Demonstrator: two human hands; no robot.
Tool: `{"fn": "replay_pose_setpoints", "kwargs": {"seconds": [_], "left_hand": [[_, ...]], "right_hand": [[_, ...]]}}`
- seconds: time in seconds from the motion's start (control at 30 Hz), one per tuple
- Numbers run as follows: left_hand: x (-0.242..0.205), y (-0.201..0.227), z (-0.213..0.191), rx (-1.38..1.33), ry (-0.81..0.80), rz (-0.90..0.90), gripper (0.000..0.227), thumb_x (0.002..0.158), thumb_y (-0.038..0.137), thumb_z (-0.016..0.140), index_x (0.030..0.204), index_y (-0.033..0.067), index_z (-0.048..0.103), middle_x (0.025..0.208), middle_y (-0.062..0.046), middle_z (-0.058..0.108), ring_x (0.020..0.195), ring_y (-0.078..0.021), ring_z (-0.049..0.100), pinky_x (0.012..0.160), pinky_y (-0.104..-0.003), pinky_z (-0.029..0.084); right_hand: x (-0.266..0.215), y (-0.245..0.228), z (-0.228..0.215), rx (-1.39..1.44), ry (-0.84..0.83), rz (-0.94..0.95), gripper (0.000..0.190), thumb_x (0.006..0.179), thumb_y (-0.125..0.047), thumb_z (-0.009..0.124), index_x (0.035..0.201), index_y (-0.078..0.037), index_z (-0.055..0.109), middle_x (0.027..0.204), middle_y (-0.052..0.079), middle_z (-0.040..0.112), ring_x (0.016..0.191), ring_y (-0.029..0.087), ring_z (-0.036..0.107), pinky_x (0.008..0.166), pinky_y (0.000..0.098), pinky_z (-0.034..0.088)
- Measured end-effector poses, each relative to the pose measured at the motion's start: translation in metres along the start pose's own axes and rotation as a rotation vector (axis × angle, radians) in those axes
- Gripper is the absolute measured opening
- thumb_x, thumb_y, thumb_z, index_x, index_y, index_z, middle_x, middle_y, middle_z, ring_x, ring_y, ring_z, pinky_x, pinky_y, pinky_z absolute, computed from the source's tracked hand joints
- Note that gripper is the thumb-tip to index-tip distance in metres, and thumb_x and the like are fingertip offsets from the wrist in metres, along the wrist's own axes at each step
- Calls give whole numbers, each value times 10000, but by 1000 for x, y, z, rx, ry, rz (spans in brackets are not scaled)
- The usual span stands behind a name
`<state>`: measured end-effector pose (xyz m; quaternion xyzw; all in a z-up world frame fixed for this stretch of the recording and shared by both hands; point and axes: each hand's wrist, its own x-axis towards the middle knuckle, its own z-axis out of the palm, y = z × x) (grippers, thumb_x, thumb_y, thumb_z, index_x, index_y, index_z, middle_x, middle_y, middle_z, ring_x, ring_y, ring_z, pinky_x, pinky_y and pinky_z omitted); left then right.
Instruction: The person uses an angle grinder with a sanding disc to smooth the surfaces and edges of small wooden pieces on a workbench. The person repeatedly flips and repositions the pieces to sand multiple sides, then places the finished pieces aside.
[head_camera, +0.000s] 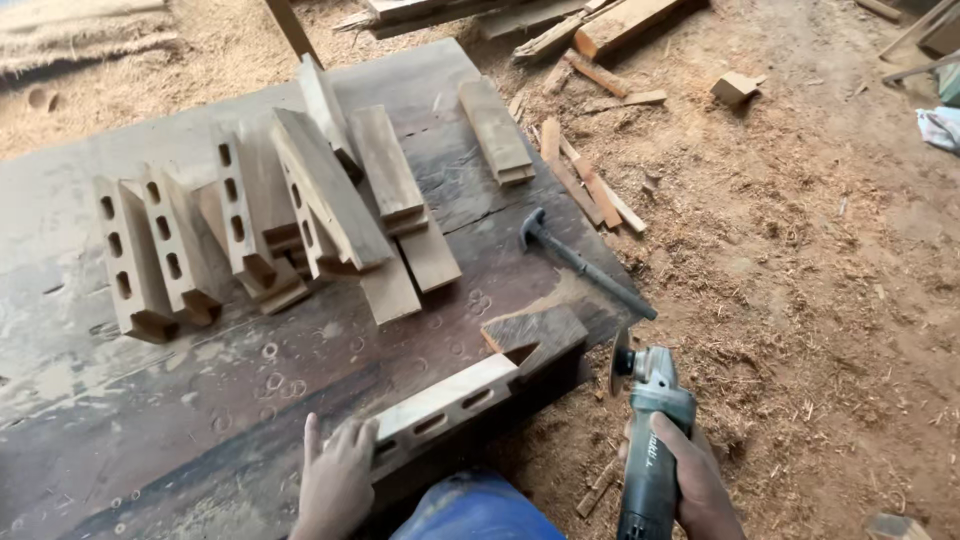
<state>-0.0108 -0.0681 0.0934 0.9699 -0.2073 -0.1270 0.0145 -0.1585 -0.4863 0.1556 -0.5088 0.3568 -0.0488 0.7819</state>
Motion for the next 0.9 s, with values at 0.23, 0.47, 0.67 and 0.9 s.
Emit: {"fn": "replay_pose_setpoints", "kwargs": {"seconds": [0.23,0.47,0.67,0.9], "left_hand": [[16,-39,-13,-7,-210,-258,319,924,181,544,1239,151,587,1258,-59,682,1249,-264,632,1193,-501,359],[43,56,-19,63,-205,-136,930,779,153,690,1578,73,221,1572,-144,358,1493,-276,277,1212,-593,125],[85,106,-15,-27,23,-21,270,1011,213,612,1264,128,574,1256,-84,686,1188,-280,689,964,-440,562],[65,71,-33,-251,-120,20,505,827,425,774,1152,85,592,1120,-151,708,1068,-331,696,876,-447,566]], "right_hand": [[-16,-9,-5,-57,-130,-11,673,797,-299,639,1386,-55,420,980,245,716,742,307,731,573,456,620],[-10,-12,2,-144,-249,-45,732,759,-282,721,1372,-11,427,929,231,664,723,301,719,629,448,637],[0,-1,30,-524,-180,-225,788,712,-240,810,1369,-14,440,1074,222,673,847,316,714,743,480,633],[-8,10,84,-1033,-106,-153,1107,700,-370,860,1579,-182,213,1281,222,620,1131,374,697,964,464,570]]}}
